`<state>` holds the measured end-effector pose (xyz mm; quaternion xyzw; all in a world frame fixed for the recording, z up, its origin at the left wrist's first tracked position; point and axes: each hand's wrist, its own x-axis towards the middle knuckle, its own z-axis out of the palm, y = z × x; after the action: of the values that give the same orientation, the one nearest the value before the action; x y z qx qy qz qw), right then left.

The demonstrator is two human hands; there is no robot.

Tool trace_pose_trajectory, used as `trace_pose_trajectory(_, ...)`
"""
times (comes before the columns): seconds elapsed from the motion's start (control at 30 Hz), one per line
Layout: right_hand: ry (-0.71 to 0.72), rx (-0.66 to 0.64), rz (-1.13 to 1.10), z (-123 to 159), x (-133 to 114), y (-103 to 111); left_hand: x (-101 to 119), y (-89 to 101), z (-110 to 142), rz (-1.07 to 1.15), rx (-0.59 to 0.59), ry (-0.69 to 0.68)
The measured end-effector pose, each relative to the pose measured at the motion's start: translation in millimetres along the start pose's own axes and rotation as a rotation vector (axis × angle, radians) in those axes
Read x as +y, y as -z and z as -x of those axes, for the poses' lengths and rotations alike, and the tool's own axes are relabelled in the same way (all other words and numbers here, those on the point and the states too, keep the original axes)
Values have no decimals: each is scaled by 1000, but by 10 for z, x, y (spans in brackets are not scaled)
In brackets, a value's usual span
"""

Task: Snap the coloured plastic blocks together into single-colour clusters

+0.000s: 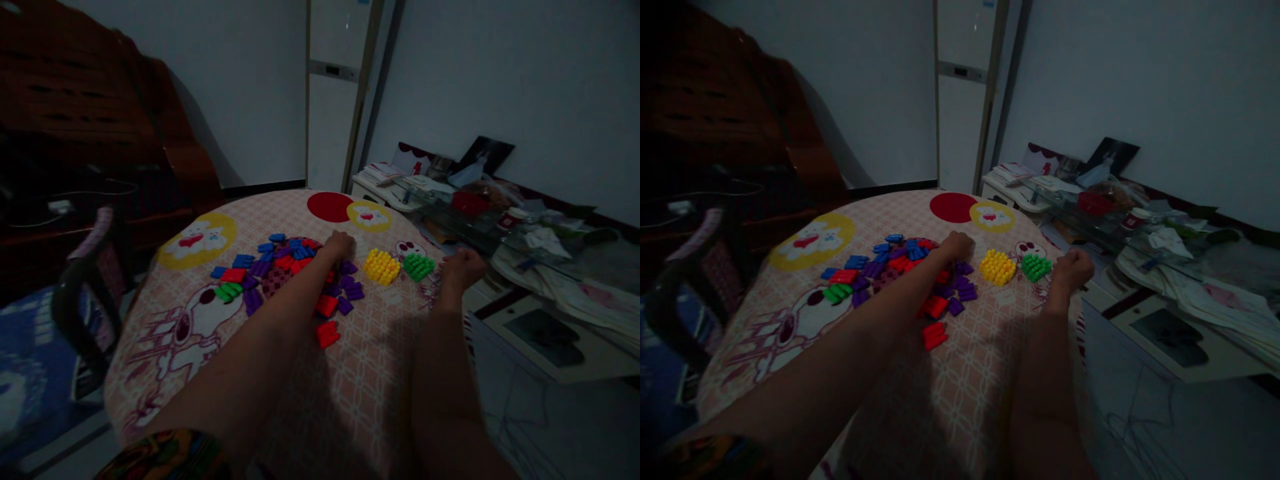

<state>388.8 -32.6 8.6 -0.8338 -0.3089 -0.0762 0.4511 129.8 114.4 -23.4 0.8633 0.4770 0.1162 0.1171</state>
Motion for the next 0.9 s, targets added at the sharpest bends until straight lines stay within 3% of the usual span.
trace_pose_trajectory(0.17,9,21,-81,19,-137,-32,-130,54,71,37,93,56)
trace_pose_trajectory(0.27,-4,-45,-265,94,-318,-51,-212,160,203,451,159,158)
trace_pose_trajectory(0.4,30,-353,-564,358,-680,-107,-191,274,598,1224,193,161)
trace_pose_trajectory(0.5,123,-706,-669,656,-933,-165,-102,315,959,1446,160,109)
trace_pose_trajectory(0.6,232,-1029,-655,965,-1118,-215,-25,309,1219,1468,160,121)
trace_pose_trajectory(0.7,296,-1185,-631,1167,-1239,-216,3,273,1354,1431,201,113)
trace_pose_trajectory(0.8,286,-1160,-614,1109,-1239,-128,-61,295,1429,1304,233,80)
trace_pose_trajectory(0.87,238,-1012,-568,896,-1117,-14,-201,396,1483,1072,290,49)
trace_pose_trajectory(0.9,204,-876,-524,750,-1013,53,-309,474,1519,904,324,37)
